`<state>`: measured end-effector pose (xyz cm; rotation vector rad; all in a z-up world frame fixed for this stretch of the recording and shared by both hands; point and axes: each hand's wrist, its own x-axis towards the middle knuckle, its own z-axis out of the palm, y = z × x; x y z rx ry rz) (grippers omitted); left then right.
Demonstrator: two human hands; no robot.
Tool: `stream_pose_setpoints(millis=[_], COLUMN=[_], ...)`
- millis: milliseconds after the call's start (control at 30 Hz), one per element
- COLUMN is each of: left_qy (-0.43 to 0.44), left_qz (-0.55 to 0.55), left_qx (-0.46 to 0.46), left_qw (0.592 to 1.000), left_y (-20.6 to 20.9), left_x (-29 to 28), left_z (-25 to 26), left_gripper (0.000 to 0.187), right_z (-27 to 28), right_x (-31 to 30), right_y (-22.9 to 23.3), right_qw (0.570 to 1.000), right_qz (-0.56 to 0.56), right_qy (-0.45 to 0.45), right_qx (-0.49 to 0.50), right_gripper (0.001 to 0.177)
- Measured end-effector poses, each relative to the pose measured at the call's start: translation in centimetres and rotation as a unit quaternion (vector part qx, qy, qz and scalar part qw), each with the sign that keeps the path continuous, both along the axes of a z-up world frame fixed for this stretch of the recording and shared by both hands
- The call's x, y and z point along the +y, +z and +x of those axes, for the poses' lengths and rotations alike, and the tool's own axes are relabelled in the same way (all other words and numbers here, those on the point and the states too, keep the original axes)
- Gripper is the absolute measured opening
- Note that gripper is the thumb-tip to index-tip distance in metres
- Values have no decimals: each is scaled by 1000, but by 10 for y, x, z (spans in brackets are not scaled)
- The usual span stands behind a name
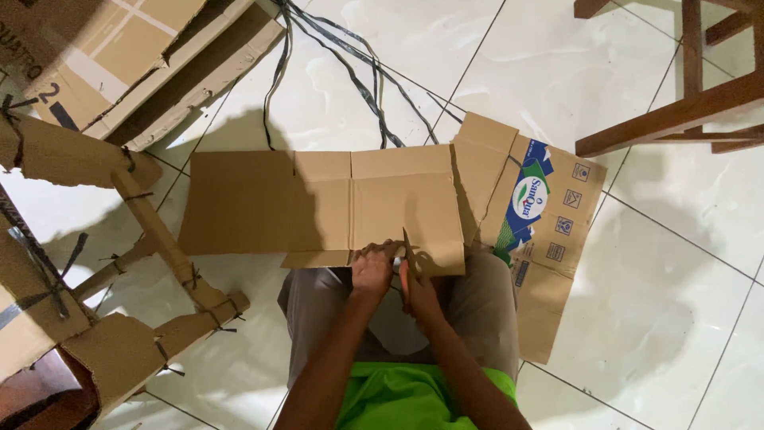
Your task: Cutting cardboard sheets with scissors and wrapping them around furniture components for protection
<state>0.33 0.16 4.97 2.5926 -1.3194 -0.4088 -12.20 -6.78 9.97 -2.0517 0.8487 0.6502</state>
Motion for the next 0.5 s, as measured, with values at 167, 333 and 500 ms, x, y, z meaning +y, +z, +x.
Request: stream_pose_setpoints(millis=[167, 333, 500], left_qy=[14, -4, 16], left_qz=[7, -1, 43], left_qx=[35, 62, 41], left_qw=[999, 998, 998], left_y=[-7, -14, -32], left_x=[-4, 0, 2], left_z=[1, 7, -2], left_gripper=[42, 48, 52], right_z=[5, -17, -28], right_x=[12, 13, -1], right_y=[-26, -77, -136], right_qw=[850, 885, 800], right_qz=[169, 169, 238], right_qy=[-487, -422, -533], right_qx=[-113, -107, -136], right_gripper=[52, 68, 51])
